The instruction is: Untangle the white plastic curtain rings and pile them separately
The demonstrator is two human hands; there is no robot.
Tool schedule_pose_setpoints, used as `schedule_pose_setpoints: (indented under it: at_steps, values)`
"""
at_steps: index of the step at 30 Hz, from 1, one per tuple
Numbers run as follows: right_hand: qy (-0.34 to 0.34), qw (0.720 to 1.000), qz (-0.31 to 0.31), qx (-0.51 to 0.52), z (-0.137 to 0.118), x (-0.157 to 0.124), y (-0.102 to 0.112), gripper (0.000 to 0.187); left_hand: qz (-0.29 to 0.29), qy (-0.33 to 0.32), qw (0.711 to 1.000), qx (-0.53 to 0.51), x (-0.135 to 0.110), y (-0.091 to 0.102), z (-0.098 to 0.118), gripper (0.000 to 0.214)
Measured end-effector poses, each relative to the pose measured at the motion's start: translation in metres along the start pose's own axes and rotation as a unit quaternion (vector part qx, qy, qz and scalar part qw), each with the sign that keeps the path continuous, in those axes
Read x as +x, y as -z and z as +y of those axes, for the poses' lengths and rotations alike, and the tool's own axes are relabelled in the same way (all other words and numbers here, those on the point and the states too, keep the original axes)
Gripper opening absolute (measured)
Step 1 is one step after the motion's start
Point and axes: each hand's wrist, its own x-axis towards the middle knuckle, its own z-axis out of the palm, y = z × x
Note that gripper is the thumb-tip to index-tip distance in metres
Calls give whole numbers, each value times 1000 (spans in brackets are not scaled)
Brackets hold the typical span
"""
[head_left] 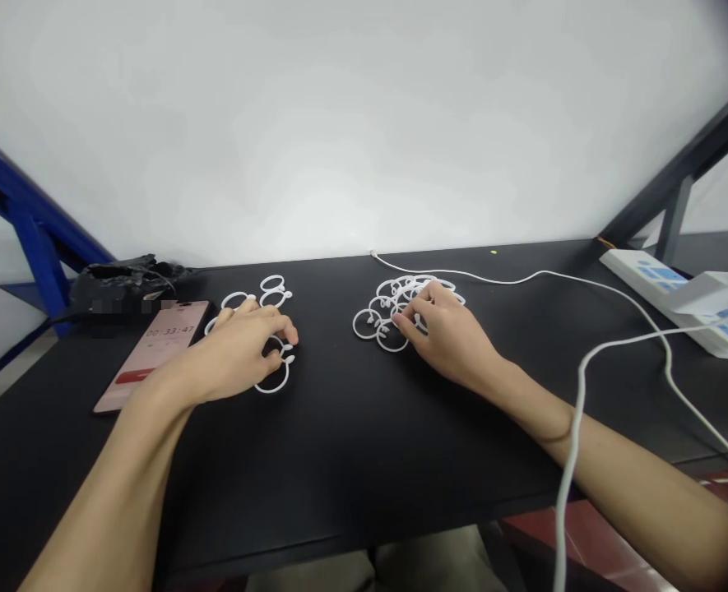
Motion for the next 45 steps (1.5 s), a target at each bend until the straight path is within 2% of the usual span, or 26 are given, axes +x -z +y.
schedule_pose_setpoints:
  at_steps: [4, 10, 20, 22, 24, 27, 29, 30, 32, 36, 38, 39, 42, 45]
  values:
    - [-3, 999, 29, -25, 4, 3, 1, 23, 1, -7, 1000, 0, 1, -3, 0, 28]
    - [4, 999, 38, -23, 5, 4, 1, 22, 6, 5, 1000, 12, 4, -5, -1, 24]
    - [74, 995, 64, 26, -6, 0, 6, 15, 39, 20, 998, 53, 12, -6, -7, 17]
    - [94, 992, 71, 45, -10, -2, 6, 15, 70, 16, 996, 53, 12, -3, -2, 16]
    - [113, 988, 71, 73, -16, -5, 6, 14, 126, 2, 991, 35, 11, -1, 8, 14]
    - [118, 983, 53, 128, -28, -12, 6, 21, 235, -39, 971, -30, 8, -3, 36, 14]
    - [110, 978, 30, 175, -35, -15, 7, 28, 263, -92, 957, -77, 5, -7, 55, 15]
    - [100, 974, 13, 203, -38, -17, 8, 26, 255, -117, 954, -101, 4, -9, 63, 15]
    - [66, 962, -29, 264, -40, -17, 10, 17, 212, -124, 955, -165, 1, -12, 74, 15]
    - [8, 910, -143, 390, -35, -15, 16, 12, 22, -74, 948, -308, -2, -5, 77, 16]
    - [20, 878, -186, 441, -33, -14, 19, 10, -63, -89, 931, -349, -3, 0, 73, 20]
    - [34, 867, -197, 457, -33, -14, 21, 9, -86, -105, 922, -362, -4, 2, 71, 22]
    - [92, 854, -177, 481, -35, -14, 29, 8, -100, -156, 893, -411, -5, 4, 64, 24]
    - [122, 841, -110, 515, -37, -14, 37, 8, -52, -204, 843, -495, -5, 1, 59, 32]
